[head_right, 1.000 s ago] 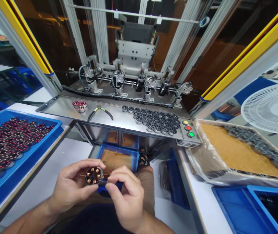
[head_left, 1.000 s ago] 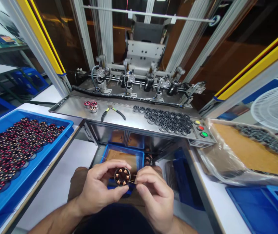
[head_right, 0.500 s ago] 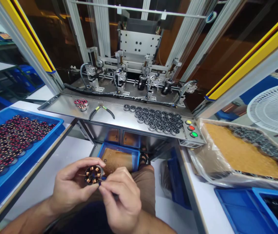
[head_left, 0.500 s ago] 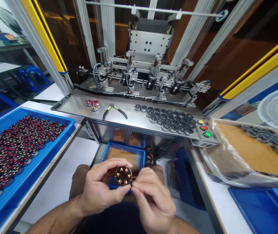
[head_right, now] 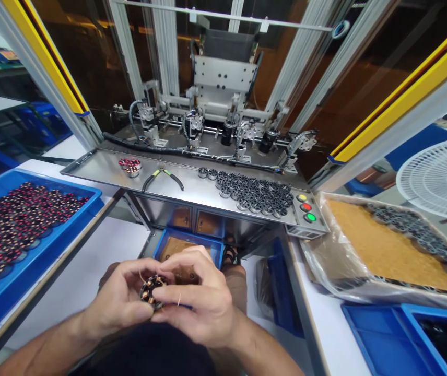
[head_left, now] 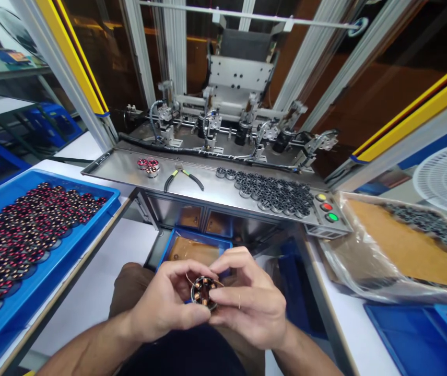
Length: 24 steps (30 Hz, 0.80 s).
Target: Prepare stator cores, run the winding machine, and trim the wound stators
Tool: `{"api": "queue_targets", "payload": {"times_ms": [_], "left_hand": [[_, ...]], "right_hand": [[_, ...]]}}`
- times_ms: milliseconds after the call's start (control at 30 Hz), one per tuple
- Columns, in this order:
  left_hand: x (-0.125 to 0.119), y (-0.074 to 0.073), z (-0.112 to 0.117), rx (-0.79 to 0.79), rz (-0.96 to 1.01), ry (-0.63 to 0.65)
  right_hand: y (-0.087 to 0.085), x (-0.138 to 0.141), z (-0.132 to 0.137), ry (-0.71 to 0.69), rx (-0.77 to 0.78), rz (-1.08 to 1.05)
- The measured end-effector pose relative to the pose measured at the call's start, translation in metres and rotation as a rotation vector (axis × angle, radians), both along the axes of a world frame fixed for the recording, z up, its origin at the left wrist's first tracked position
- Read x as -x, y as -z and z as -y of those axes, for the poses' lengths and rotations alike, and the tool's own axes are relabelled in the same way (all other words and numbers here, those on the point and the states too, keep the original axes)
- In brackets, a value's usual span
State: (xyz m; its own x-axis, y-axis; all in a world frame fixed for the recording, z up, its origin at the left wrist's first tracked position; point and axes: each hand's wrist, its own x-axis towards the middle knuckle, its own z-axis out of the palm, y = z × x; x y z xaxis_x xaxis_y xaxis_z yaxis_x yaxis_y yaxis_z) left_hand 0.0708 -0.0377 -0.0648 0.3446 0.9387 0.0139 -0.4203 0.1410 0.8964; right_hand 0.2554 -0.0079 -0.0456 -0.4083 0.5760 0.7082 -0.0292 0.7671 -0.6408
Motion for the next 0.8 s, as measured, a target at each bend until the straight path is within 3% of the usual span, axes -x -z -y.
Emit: {"api": "queue_targets", "payload": {"times_ms": [133,267,433,633,800], "left_hand": [[-0.001,0.001,0.0,0.144,0.072,0.093],[-0.002,0.002,0.001,0.239,0.172,0.137],[-0.007,0.007,0.004,0.026,0.107,-0.015],[-0.012,0.006,0.008,-0.308,-0.05,-0.297],[-0.016,0.006,0.011,-0.344,-0.074,-0.425]], "right_hand": [[0.001,0.0,0.005,0.078,-0.108,0.041],[0.01,-0.003,0.018,0.269,-0.303,0.053],[0.01,-0.002,0.032,0.49,-0.411,0.131],[0.01,0.022,0.039,0.535,-0.216,-0.066],[0.013,0.042,0.044,0.542,0.119,-0.243]]}}
